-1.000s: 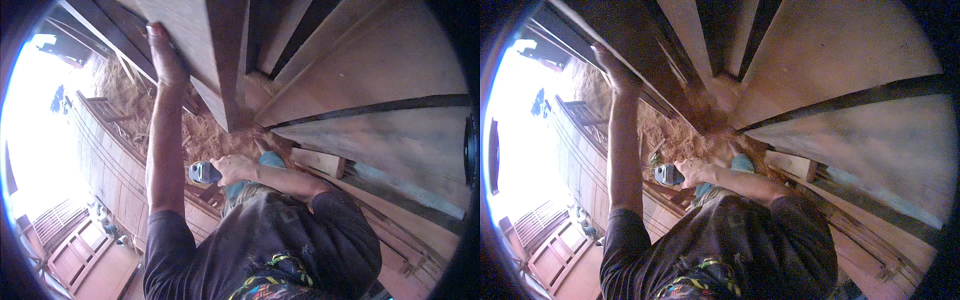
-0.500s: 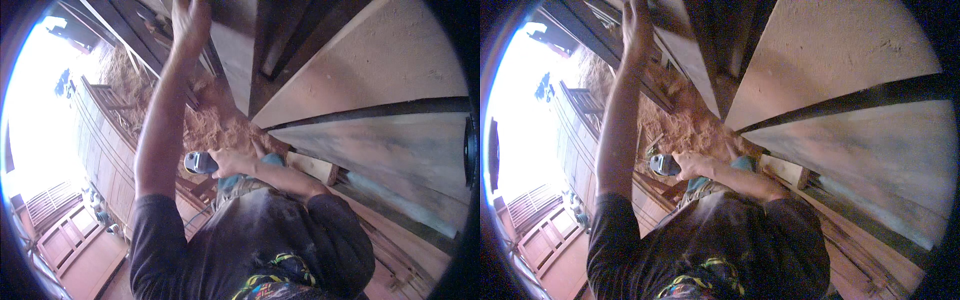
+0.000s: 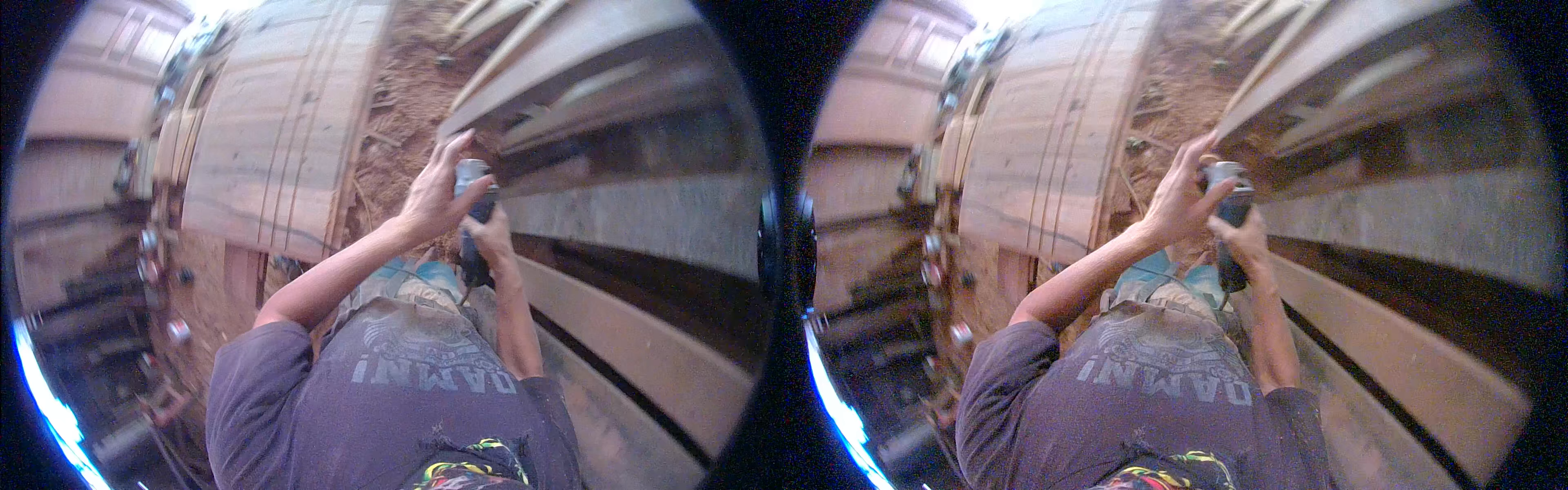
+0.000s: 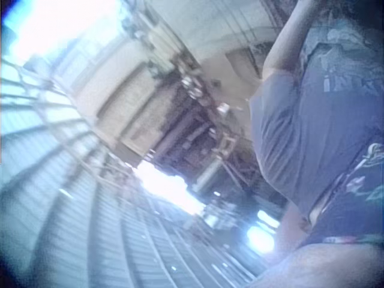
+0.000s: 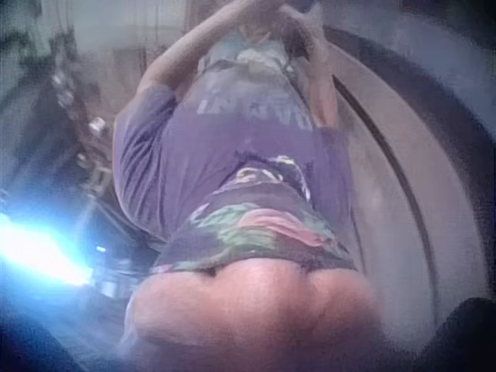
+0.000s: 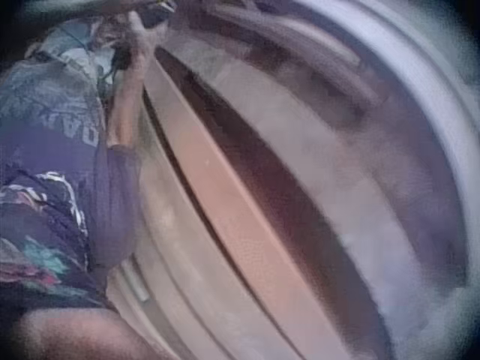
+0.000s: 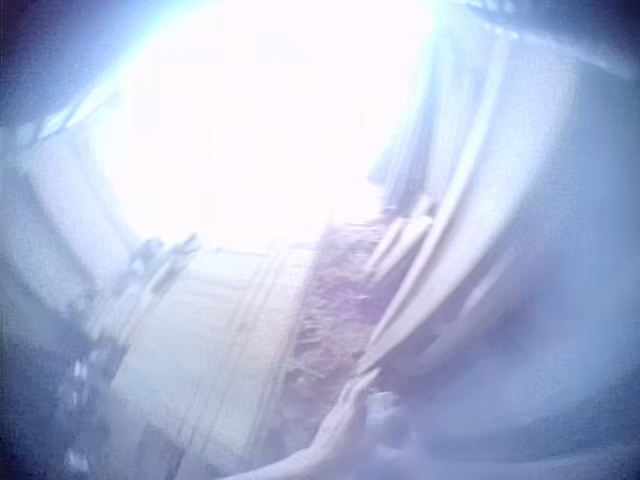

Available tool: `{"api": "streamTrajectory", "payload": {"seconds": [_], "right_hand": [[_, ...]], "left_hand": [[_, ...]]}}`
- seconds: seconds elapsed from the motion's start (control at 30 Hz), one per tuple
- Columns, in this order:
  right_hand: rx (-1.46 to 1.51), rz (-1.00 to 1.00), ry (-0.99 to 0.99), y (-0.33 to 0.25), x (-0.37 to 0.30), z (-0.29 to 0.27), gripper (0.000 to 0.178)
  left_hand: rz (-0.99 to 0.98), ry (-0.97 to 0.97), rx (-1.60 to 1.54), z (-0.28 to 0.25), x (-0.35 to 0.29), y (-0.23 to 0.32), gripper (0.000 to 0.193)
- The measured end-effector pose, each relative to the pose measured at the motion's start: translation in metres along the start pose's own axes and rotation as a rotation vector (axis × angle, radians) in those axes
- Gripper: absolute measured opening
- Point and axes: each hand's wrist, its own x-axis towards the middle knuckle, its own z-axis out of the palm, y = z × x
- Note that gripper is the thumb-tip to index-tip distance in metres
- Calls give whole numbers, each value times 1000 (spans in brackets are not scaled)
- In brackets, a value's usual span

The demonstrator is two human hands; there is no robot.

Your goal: The person uses an orbital sander to smooth the surface of a large wooden board. They flip the board over to sand both sides and continue sanding until the clip ends.

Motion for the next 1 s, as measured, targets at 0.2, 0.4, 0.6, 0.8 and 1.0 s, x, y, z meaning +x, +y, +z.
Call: {"api": "streamTrajectory", "payload": {"seconds": [0.2,0.4,0.6,0.8,1.0], "right_hand": [[142,89,-184,-99,31,-13,34],[331,-36,-293,-91,37,2,34],[-197,-52,-403,-158,35,40,36],[-586,-374,-727,-106,33,124,47],[-1102,-419,-1016,-70,-24,176,55]], "left_hand": [[-413,-363,335,-73,-188,-102,70],[-552,-303,566,-63,-321,-139,68],[-632,192,949,-117,-420,-64,25],[-687,452,811,-128,-431,-19,25],[-658,600,795,-110,-399,-8,24]]}}
